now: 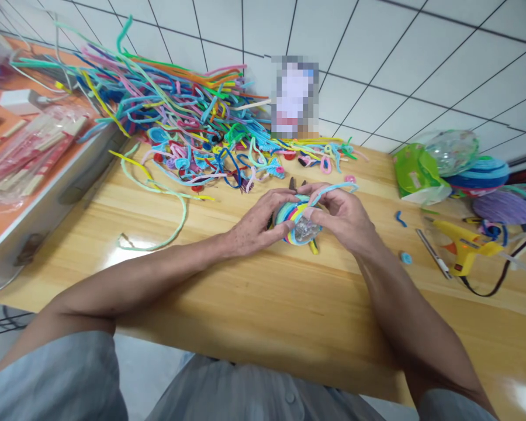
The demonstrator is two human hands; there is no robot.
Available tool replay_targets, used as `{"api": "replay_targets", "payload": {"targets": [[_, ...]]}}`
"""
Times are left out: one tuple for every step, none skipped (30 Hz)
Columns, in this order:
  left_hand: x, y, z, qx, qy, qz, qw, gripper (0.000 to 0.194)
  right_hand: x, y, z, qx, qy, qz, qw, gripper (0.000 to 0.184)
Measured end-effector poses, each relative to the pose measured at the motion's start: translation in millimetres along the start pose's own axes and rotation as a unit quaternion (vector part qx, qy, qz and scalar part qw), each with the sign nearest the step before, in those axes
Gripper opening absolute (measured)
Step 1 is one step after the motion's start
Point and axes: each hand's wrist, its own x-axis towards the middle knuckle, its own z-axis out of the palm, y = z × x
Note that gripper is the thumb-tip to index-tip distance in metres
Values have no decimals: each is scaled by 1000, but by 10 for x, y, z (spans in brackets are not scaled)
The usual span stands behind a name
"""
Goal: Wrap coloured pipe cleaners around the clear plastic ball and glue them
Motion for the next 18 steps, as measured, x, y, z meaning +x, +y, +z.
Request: {"api": "replay_targets", "payload": {"targets": [[0, -4, 1, -1, 0, 3, 1000, 43, 2, 10, 0, -2, -3, -5, 1000, 26], [0, -8, 2, -2, 0, 5, 1000, 43, 3, 18, 0, -6, -6, -10, 1000, 25], [0, -11, 2, -4, 1, 5, 1000, 43, 3, 22, 1, -10, -8, -15, 1000, 25], [0, -13, 2, -6, 1, 5, 1000, 43, 3, 23, 5, -16, -9, -18, 1000, 23], [0, -14, 3, -7, 2, 5, 1000, 44, 2, 19, 9, -24, -10, -21, 999, 22], [0, -15, 4, -6, 3, 6, 1000, 44, 0, 11, 17, -31, -10, -22, 999, 21], [0, -17, 7, -5, 4, 7, 1000, 44, -2, -1, 26, -39, -10, -24, 999, 20], [-1, -19, 11, -3, 6, 9, 1000, 44, -5, -15, 36, -46, -10, -26, 999, 19], [-1, -20, 15, -1, 8, 10, 1000, 43, -8, -30, 47, -51, -10, -29, 998, 19], [-1, -22, 20, 1, 11, 9, 1000, 43, -11, -44, 58, -55, -10, -32, 998, 18], [-2, -23, 25, 2, 13, 8, 1000, 43, -13, -55, 68, -58, -10, -35, 998, 17], [-2, -24, 29, 3, 15, 7, 1000, 43, -15, -64, 77, -61, -10, -37, 997, 16], [-2, -24, 33, 3, 16, 6, 1000, 43, -17, -69, 83, -63, -10, -40, 997, 15], [-1, -24, 36, 2, 17, 5, 1000, 43, -18, -71, 87, -65, -10, -42, 997, 15], [-1, -24, 39, 3, 17, 5, 1000, 43, -19, -71, 89, -67, -9, -45, 997, 14], [0, -24, 40, 3, 17, 6, 1000, 43, -20, -70, 89, -69, -8, -47, 996, 14], [0, -24, 42, 4, 19, 7, 1000, 42, -22, -70, 89, -70, -8, -50, 996, 13], [1, -25, 43, 4, 20, 10, 1000, 42, -24, -70, 88, -72, -7, -53, 996, 12]]}}
